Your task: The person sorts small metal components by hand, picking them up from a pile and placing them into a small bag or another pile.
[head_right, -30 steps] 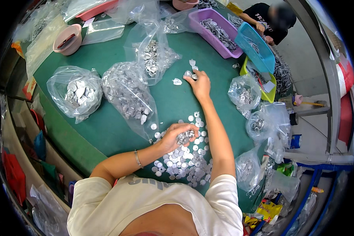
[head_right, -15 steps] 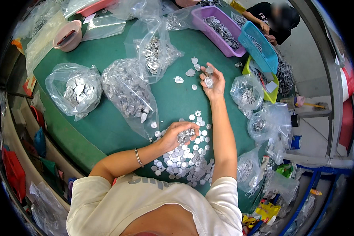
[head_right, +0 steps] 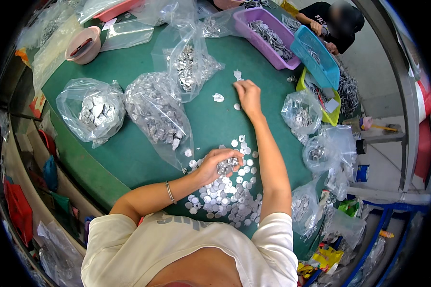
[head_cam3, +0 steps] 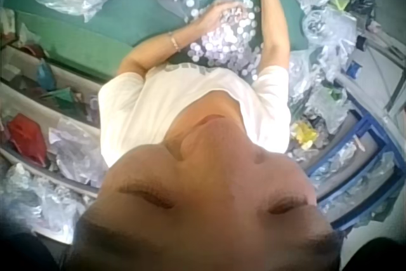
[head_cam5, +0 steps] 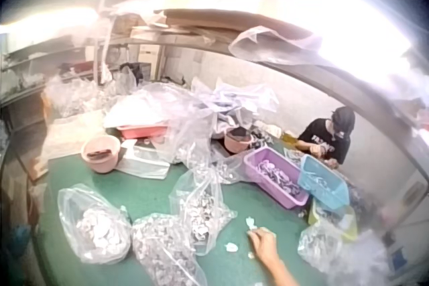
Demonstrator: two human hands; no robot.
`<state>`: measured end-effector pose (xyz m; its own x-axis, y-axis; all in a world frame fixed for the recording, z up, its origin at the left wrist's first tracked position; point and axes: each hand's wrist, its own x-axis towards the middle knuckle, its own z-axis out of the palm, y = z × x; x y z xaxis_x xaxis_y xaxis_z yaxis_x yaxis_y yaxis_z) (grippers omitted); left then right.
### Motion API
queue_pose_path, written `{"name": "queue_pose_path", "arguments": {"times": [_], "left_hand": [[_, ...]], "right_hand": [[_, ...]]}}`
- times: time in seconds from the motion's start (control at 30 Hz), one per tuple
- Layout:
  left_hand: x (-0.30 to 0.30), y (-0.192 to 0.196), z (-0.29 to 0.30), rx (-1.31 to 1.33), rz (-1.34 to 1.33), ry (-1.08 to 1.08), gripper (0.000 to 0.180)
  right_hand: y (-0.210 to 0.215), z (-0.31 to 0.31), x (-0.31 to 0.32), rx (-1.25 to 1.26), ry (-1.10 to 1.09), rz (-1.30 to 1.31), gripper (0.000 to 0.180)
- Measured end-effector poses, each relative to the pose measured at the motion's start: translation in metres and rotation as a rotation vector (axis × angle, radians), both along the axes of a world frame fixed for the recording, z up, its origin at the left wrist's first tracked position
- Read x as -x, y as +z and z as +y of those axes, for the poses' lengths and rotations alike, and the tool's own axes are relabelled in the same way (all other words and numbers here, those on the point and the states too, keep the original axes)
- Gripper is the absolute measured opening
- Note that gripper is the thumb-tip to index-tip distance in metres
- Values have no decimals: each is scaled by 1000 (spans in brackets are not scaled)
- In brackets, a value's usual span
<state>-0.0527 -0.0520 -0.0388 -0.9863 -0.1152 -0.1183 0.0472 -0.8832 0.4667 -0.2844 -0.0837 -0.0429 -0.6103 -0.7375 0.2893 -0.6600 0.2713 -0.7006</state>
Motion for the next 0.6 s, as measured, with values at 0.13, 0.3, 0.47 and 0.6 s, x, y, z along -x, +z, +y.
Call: {"name": "queue_pose_path", "arguments": {"times": [0.13, 0.3, 0.47, 0.6], "left_hand": [[0, -1, 0, 5, -2, -3, 30], [0, -1, -1, -15, -27, 4, 30], [1, 1, -1, -19, -27, -2, 30], [0, 0, -1, -26, -35, -5, 30]], "right_hand": [[10, 7, 12, 532, -19, -1193, 17], [19, 9, 15, 904, 60, -1727, 14], [9, 13, 25, 927, 183, -1788, 13], [4, 10, 27, 855, 214, -1784, 11]]}}
